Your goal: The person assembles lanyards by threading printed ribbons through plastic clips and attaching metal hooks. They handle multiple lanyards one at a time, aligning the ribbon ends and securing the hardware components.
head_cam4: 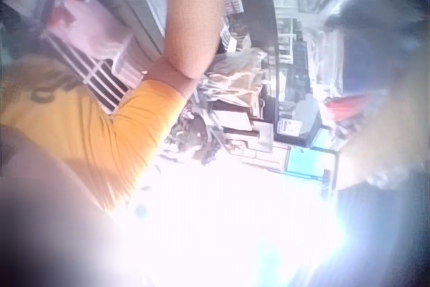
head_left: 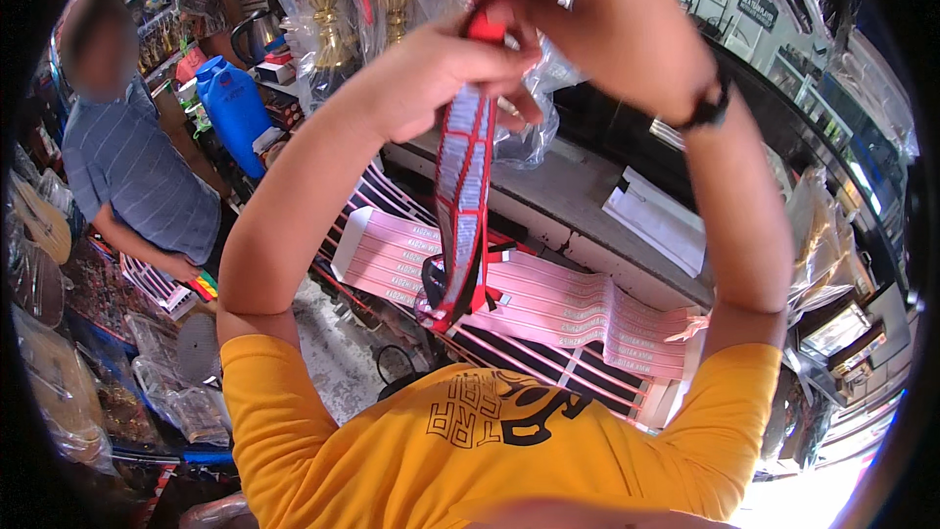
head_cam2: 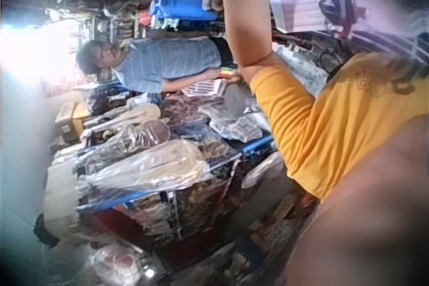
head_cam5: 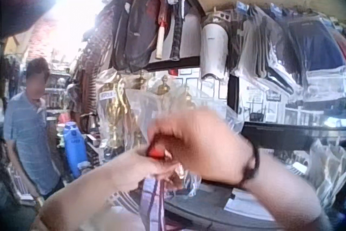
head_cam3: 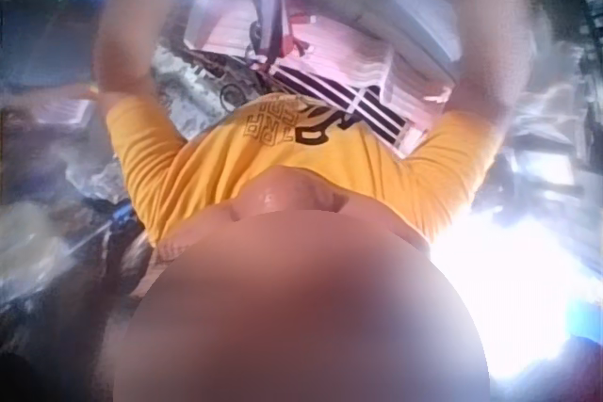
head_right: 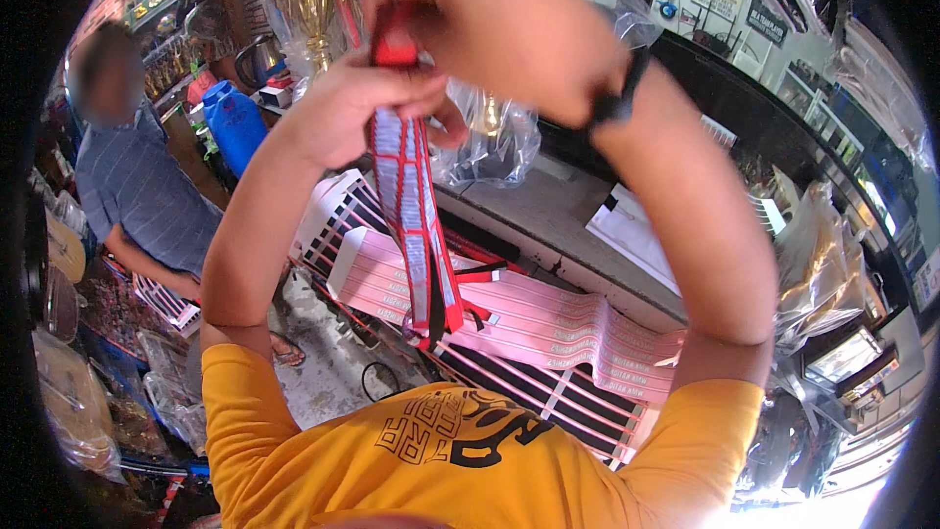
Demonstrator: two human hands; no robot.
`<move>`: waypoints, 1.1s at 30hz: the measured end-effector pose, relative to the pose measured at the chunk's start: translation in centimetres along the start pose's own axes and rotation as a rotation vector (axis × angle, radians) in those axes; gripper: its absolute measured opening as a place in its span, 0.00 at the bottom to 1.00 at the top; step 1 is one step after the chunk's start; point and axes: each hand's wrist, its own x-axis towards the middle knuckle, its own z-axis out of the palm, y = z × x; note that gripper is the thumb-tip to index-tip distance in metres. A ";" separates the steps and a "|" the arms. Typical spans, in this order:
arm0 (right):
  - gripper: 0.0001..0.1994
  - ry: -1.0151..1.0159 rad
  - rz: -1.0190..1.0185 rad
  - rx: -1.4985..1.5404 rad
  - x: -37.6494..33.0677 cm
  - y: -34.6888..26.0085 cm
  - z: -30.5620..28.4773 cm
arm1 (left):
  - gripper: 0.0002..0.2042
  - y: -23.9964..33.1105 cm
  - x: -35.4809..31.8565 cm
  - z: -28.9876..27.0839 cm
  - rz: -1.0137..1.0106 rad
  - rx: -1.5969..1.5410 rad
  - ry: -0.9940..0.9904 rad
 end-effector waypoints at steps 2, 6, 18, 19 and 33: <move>0.08 -0.007 -0.086 -0.148 2.6 0.1 -2.6 | 0.08 1.9 0.0 0.0 0.083 0.090 0.039; 0.07 0.144 -0.444 -0.200 8.3 -0.2 -5.4 | 0.14 7.9 -0.8 0.6 0.289 0.401 0.221; 0.06 0.162 -0.077 -0.027 12.9 -4.2 -5.8 | 0.18 16.4 -6.4 3.5 0.360 0.832 0.524; 0.06 0.165 -0.046 -0.007 13.2 -4.4 -6.0 | 0.18 16.2 -6.9 3.1 0.295 0.822 0.534; 0.07 -0.043 0.085 0.353 16.3 -0.7 -0.3 | 0.07 4.1 -11.1 -3.1 0.427 0.787 1.001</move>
